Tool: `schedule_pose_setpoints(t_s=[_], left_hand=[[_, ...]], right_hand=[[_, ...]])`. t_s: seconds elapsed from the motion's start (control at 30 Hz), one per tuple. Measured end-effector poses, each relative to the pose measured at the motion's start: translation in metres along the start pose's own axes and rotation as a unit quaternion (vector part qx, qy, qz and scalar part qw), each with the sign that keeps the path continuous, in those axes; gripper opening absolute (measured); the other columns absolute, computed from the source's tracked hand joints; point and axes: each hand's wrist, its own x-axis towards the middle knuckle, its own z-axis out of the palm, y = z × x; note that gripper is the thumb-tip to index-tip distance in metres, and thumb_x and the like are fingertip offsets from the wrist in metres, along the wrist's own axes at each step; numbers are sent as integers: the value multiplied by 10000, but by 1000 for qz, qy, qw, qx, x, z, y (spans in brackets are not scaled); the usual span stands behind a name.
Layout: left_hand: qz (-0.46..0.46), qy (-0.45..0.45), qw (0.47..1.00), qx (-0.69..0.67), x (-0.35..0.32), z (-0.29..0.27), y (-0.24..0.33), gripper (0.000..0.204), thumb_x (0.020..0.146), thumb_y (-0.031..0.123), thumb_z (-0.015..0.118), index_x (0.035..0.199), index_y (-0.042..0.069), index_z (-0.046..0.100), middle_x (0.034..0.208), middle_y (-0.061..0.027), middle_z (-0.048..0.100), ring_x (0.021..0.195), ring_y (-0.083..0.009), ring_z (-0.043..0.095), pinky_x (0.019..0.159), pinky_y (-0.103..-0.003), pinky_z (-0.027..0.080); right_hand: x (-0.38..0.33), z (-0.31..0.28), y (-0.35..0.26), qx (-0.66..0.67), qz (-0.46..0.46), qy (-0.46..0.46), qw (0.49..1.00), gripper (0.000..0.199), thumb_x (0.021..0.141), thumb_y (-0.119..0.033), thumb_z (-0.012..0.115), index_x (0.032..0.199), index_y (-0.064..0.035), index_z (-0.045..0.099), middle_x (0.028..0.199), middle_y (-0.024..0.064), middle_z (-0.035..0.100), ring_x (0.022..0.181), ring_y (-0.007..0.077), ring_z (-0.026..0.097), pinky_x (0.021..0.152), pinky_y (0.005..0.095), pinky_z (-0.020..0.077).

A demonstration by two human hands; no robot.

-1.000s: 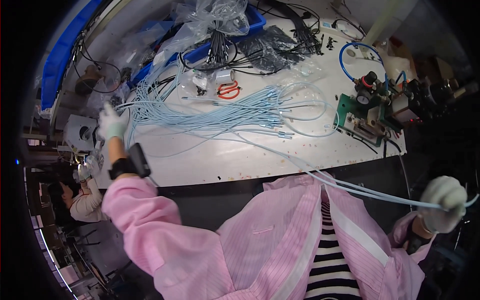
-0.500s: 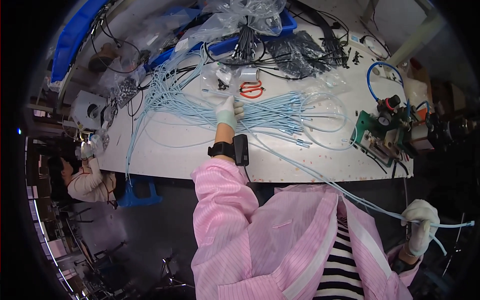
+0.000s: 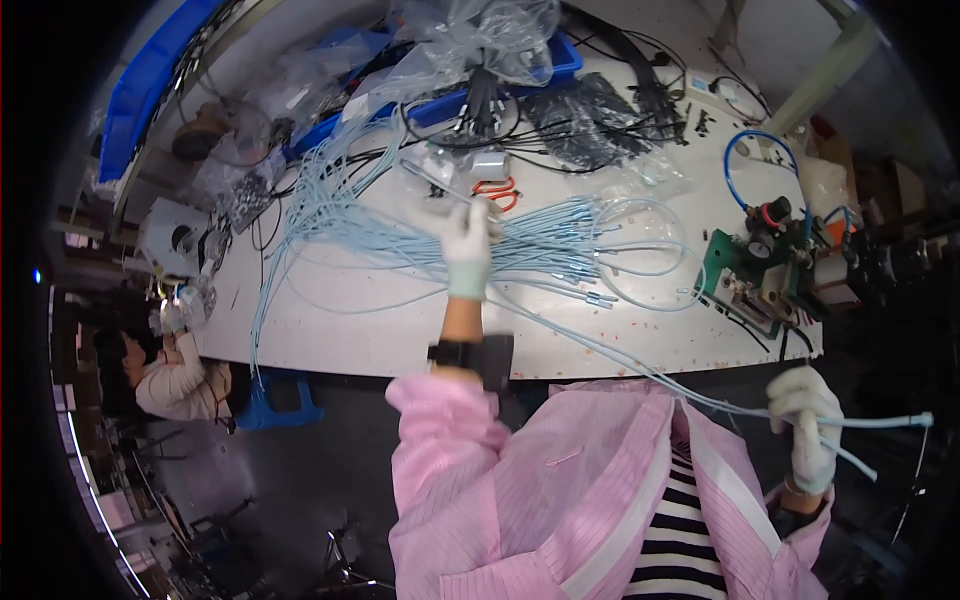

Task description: Assembling and processing electronic cables at a manufacturing station.

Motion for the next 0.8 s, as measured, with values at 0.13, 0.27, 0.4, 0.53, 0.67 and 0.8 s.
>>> schedule_pose_setpoints(t_s=[0.13,0.27,0.4,0.53,0.67,0.8], left_hand=[[162,-217,956,110,-83,31,64,172,854,109,493,764,-6,584,611,-41,543,536,-112,496,503,-241,391],[303,-325,880,170,-126,57,93,78,737,46,571,668,10,578,570,-84,496,494,-195,467,476,-297,362],[306,-355,876,118,-147,79,100,79,668,46,626,631,10,566,548,-90,472,472,-223,445,450,-310,338],[335,-362,860,134,-155,89,110,104,642,55,658,630,10,565,537,-83,470,458,-212,439,435,-310,329],[326,-391,850,135,-157,95,106,77,662,68,653,652,35,584,568,-81,503,483,-239,476,467,-326,372],[325,-400,845,140,-158,99,106,87,664,71,657,649,31,581,573,-83,505,491,-240,483,468,-324,372]], right_hand=[[11,16,1,103,154,17,982,207,856,-108,419,862,23,579,609,82,544,465,86,442,432,209,338],[35,27,-14,202,144,31,968,184,830,-44,452,953,27,569,599,53,544,475,73,458,437,185,347],[46,30,-23,291,210,57,932,211,795,-11,500,990,36,565,613,36,546,496,65,485,452,177,366],[41,26,-18,330,156,51,930,254,765,21,531,1016,33,568,638,19,546,521,49,483,468,175,375],[36,22,-12,277,129,46,951,254,749,33,554,1001,33,583,659,9,546,552,38,477,485,175,381],[32,23,-6,242,81,70,964,217,748,29,565,962,35,600,685,5,554,583,37,483,503,177,392]])
